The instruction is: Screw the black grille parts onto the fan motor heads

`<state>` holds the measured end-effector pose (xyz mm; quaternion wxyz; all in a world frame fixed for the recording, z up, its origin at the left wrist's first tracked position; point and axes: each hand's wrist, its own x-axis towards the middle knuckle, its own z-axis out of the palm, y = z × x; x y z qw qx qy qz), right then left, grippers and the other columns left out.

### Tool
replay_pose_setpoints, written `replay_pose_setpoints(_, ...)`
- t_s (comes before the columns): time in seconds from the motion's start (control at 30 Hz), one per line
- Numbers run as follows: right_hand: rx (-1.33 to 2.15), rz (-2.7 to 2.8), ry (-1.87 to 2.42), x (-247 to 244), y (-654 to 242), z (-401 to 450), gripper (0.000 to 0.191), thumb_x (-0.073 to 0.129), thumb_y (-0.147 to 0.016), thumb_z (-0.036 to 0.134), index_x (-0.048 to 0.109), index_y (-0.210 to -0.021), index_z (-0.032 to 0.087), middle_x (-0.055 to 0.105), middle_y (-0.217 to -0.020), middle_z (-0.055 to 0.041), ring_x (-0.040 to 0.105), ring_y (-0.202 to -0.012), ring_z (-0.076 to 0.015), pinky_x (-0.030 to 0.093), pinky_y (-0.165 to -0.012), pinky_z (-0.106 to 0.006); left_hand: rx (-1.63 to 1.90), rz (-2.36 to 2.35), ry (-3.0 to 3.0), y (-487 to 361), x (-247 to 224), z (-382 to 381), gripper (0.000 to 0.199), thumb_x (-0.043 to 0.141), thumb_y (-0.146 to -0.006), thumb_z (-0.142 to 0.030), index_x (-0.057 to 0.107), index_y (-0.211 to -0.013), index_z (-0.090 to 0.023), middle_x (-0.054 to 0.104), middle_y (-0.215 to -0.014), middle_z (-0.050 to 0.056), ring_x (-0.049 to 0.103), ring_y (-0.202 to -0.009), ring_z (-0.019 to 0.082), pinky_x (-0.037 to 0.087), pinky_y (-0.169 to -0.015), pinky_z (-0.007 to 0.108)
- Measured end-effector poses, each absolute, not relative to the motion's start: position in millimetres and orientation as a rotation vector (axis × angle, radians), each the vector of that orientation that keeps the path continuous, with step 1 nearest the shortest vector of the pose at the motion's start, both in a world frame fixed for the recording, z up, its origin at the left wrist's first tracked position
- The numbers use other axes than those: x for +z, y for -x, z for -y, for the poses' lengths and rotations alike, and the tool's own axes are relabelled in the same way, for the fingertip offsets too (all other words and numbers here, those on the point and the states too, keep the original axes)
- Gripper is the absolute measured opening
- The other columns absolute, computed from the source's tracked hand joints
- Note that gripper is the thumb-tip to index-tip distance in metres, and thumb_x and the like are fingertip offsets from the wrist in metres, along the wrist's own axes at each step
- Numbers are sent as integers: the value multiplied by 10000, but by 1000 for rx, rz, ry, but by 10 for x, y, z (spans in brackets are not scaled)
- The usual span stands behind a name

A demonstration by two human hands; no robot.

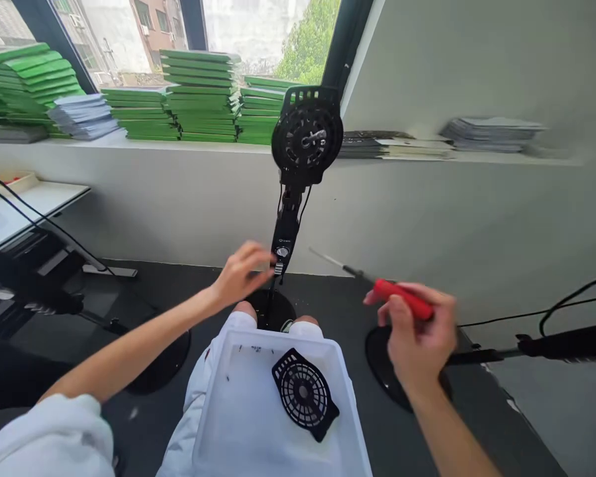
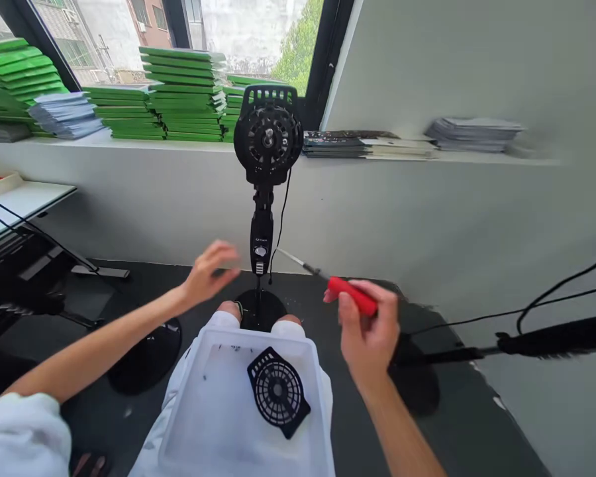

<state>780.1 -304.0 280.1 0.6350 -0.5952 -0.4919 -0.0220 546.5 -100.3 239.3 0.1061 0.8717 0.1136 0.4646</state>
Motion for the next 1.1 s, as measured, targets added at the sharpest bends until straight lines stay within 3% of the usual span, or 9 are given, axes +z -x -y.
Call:
replay_pose_setpoints(0.07,167,973,1460,2185,-7742,3181,304,617,-938,457,546,-1102,211,684,-743,13,536,-495,-94,452,-468,-240,816,-245,-2807,-5153,1799,1473,142,565,-1010,-284,683,-988,-208,695,-922,29,631,-862,146,483,-841,289)
replay_pose_setpoints(0.2,422,873,1589,1484,-7511,3370,334,557,-950,521,550,-1066,207,692,-730,0,516,-494,-94,465,-497,-239,-193,-275,-3073,-4698,910,2066,150,740,-890,-332,735,-910,-183,722,-877,56,649,-933,229,476,-834,348)
replay_pose_setpoints(0.3,549,931,1621,1343,-7395,3462,331,573,-934,531,583,-1018,211,699,-709,-5,554,-509,-112,463,-496,-238,-495,-382,-3174,-4605,597,2226,99,711,-905,-220,771,-914,-141,751,-972,116,640,-1057,264,453,-901,379)
replay_pose_setpoints(0.43,670,1136,1777,1272,-7388,3562,306,482,-989,511,597,-1040,232,710,-709,2,652,-594,-145,479,-528,-245,-615,-471,-3187,-4680,419,2297,132,689,-925,-223,803,-936,-158,762,-1010,141,632,-1086,284,420,-924,415)
replay_pose_setpoints(0.63,268,1810,1790,1179,-7405,3779,211,436,-1040,335,597,-1125,228,756,-919,-7,700,-711,-126,473,-608,-245,-557,-447,-3135,-4616,391,2386,89,701,-901,-177,787,-884,-162,751,-918,118,637,-1002,271,385,-890,410)
replay_pose_setpoints(0.83,266,1888,1842,1181,-7425,3961,132,448,-1039,295,549,-1077,219,733,-793,40,657,-593,-111,459,-560,-240,-649,-569,-2949,-4580,613,2519,64,701,-887,-205,696,-923,-152,723,-859,82,655,-868,244,421,-783,371)
replay_pose_setpoints(1.0,248,2010,1776,1174,-7333,3876,255,438,-1037,266,555,-1263,246,749,-1003,3,709,-757,-118,507,-618,-239,-532,-786,-2836,-4634,750,2589,59,627,-920,-169,647,-975,-176,720,-914,48,677,-896,233,485,-816,361)
replay_pose_setpoints(1.1,215,2144,1711,1165,-7220,3785,303,419,-1028,227,599,-1271,237,730,-953,-6,695,-736,-126,497,-599,-249,-456,-827,-2841,-4629,765,2543,95,593,-923,-121,657,-962,-179,735,-1010,59,682,-949,227,504,-830,354)
